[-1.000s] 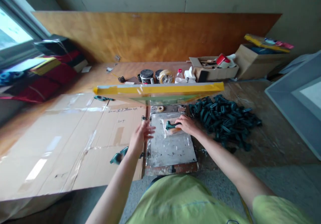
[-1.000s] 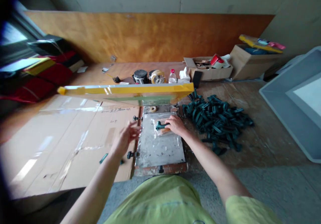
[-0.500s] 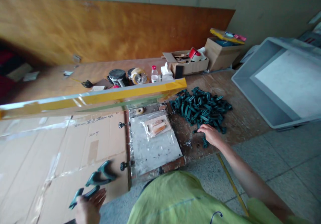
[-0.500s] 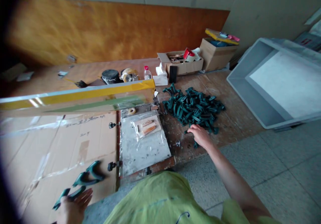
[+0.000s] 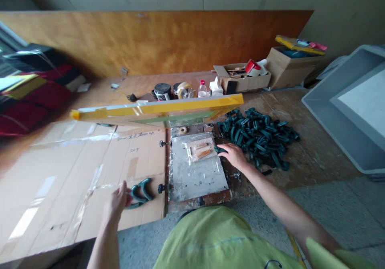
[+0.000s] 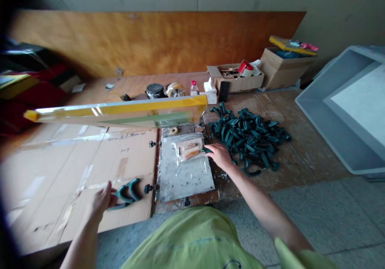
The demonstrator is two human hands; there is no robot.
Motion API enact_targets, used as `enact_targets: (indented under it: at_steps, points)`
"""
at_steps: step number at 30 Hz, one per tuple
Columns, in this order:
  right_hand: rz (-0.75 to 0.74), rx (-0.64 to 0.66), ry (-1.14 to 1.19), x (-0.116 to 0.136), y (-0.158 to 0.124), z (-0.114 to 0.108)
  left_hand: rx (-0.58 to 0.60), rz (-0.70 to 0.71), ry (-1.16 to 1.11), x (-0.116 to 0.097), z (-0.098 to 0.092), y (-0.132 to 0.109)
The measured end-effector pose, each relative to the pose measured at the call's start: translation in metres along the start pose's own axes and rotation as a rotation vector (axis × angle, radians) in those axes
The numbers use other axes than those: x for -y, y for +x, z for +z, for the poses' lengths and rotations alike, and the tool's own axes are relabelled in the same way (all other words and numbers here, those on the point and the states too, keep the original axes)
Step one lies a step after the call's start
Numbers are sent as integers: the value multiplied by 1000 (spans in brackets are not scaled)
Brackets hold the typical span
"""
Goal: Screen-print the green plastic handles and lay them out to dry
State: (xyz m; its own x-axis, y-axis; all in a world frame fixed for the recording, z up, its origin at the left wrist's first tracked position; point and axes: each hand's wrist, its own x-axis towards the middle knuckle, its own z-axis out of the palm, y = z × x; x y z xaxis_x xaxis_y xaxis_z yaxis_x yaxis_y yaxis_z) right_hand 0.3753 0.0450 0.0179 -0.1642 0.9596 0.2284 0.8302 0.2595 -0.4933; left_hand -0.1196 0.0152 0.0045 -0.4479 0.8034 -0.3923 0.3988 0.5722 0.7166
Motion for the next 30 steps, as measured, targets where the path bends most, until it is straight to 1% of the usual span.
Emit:
enact_targets:
  at_steps: [1,3,5,6,8,9,11,12,14,15,16,18,19,20,21,22,23,25,26,27,28,30]
  points:
    - [-59,1,28,13,16,12,-5,6,-96,-28,4,-1]
    - [-150,46,70,33,41,35,18,173,-269,-89,13,-7]
    - [-196,111,93,43,55,55,48,328,-440,-147,22,-16]
    - [-204,140,96,46,58,63,55,389,-531,-172,26,-21]
    - [-185,177,90,49,58,74,60,488,-685,-211,31,-29]
    - [-163,188,83,50,57,77,56,513,-733,-224,33,-32]
    - [-128,206,64,54,52,79,50,530,-759,-238,35,-37]
    - [-122,223,64,56,50,77,53,527,-749,-239,35,-39]
    - [-115,268,139,58,47,66,70,516,-718,-231,33,-46]
    - [-50,274,242,57,47,58,82,511,-703,-223,31,-51]
    - [70,260,376,54,48,47,97,503,-686,-212,29,-56]
    - [356,175,617,44,53,21,125,458,-651,-184,26,-69]
    - [464,119,678,38,58,8,150,414,-618,-168,25,-75]
    - [524,68,696,33,64,-5,186,354,-579,-152,27,-80]
    - [511,25,668,29,72,-15,230,283,-542,-135,30,-83]
    - [435,-13,602,27,82,-22,277,215,-515,-118,35,-85]
    - [330,-52,519,29,93,-26,315,161,-497,-102,42,-85]
    - [70,-97,294,40,116,-25,348,110,-496,-74,60,-81]
    - [-54,-91,165,48,128,-21,340,104,-503,-62,69,-77]
    - [-142,-62,45,57,138,-15,328,104,-500,-53,78,-73]
    - [-177,-14,-49,64,146,-8,316,103,-490,-45,84,-69]
    - [-154,112,-183,73,154,4,310,99,-462,-36,93,-62]
